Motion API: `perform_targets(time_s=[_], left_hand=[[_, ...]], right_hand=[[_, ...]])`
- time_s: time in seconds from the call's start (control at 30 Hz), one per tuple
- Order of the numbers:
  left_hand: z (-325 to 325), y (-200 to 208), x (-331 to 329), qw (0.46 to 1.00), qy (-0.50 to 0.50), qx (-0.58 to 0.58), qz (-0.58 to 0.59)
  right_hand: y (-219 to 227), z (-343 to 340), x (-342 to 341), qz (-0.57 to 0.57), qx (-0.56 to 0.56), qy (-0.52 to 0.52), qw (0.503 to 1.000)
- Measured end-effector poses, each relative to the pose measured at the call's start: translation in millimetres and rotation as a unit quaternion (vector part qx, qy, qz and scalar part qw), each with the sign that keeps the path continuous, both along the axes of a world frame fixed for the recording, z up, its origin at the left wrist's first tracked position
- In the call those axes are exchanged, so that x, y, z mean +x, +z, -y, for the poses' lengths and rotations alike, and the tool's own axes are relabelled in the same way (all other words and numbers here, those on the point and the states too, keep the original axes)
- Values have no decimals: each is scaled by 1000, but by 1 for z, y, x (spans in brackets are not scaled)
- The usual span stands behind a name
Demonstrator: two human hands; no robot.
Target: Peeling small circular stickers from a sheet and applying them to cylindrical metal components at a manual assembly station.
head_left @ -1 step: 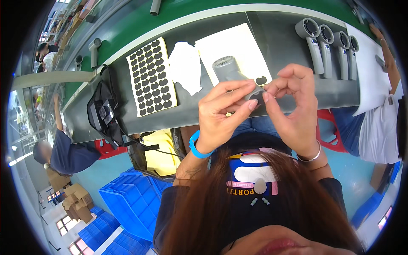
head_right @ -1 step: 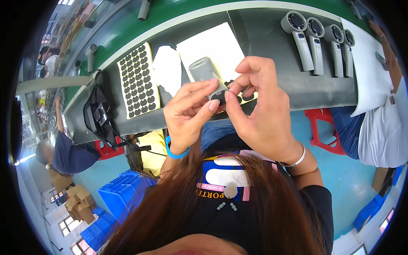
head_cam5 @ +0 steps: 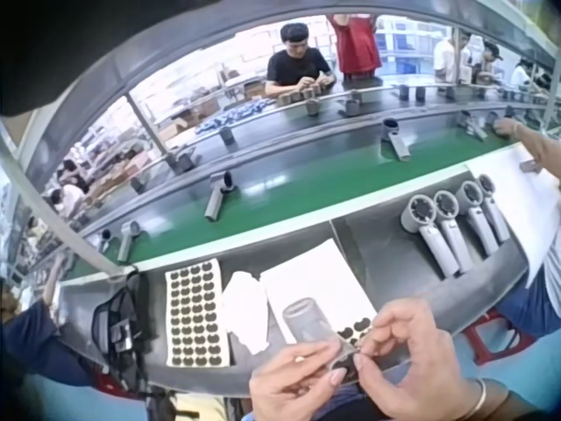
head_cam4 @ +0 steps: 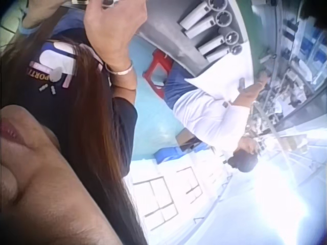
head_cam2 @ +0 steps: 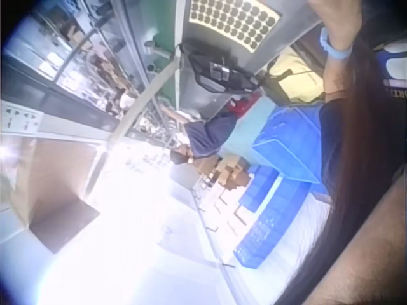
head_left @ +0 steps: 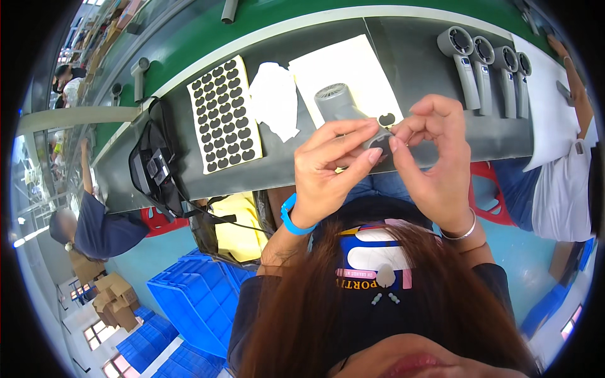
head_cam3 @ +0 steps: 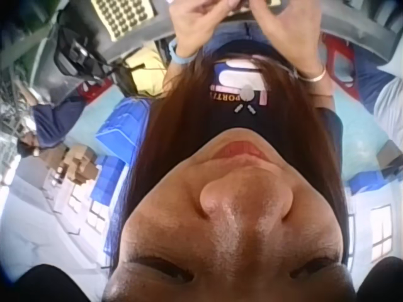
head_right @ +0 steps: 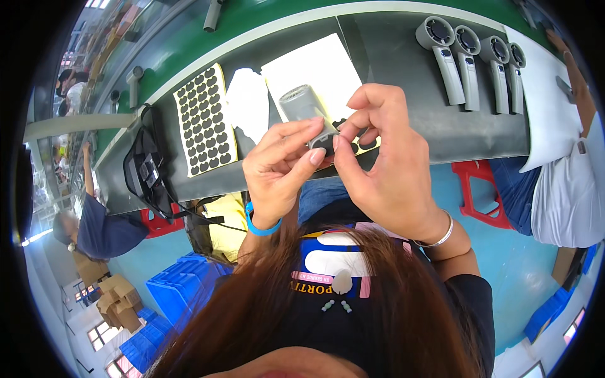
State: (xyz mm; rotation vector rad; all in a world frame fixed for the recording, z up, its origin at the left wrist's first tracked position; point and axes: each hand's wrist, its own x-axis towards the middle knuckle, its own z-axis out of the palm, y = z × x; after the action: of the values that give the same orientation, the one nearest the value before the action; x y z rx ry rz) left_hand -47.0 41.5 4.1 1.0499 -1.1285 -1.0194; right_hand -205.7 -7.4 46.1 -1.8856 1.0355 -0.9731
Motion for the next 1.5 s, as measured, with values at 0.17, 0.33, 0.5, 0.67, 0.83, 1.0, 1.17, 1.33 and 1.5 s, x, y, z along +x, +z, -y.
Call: perform_targets(time_s=[0.17, 0.33, 0.5, 0.67, 0.83, 1.0, 1.17, 1.33, 1.5], left_hand=[[4, -3, -1, 1000, -8, -5, -10], [-2, -3, 10, 1000, 13, -12, -16], [2, 9, 23, 994, -29, 22, -99], [25, 16, 63, 998, 2, 28, -55], [94, 24, 118, 995, 71, -45, 50], [188, -12, 148, 942, 115, -220, 225], [263, -46, 134, 888, 107, -256, 366], [313, -75, 134, 842, 67, -253, 471], [318, -82, 146, 818, 76, -228, 523]], right_hand=[[6, 0, 1, -33, -5, -21, 999], [17, 8, 2, -187, -148, -8, 971], [-22, 43, 3, -121, -80, -30, 989], [-85, 64, 17, -135, 4, 47, 990], [-94, 66, 51, -123, -3, 96, 988], [-77, 48, 40, -281, -120, 191, 933], [-93, 88, 25, -370, -81, 127, 917], [-93, 111, 22, -341, -100, 145, 923], [-95, 110, 7, -145, -75, -15, 986]])
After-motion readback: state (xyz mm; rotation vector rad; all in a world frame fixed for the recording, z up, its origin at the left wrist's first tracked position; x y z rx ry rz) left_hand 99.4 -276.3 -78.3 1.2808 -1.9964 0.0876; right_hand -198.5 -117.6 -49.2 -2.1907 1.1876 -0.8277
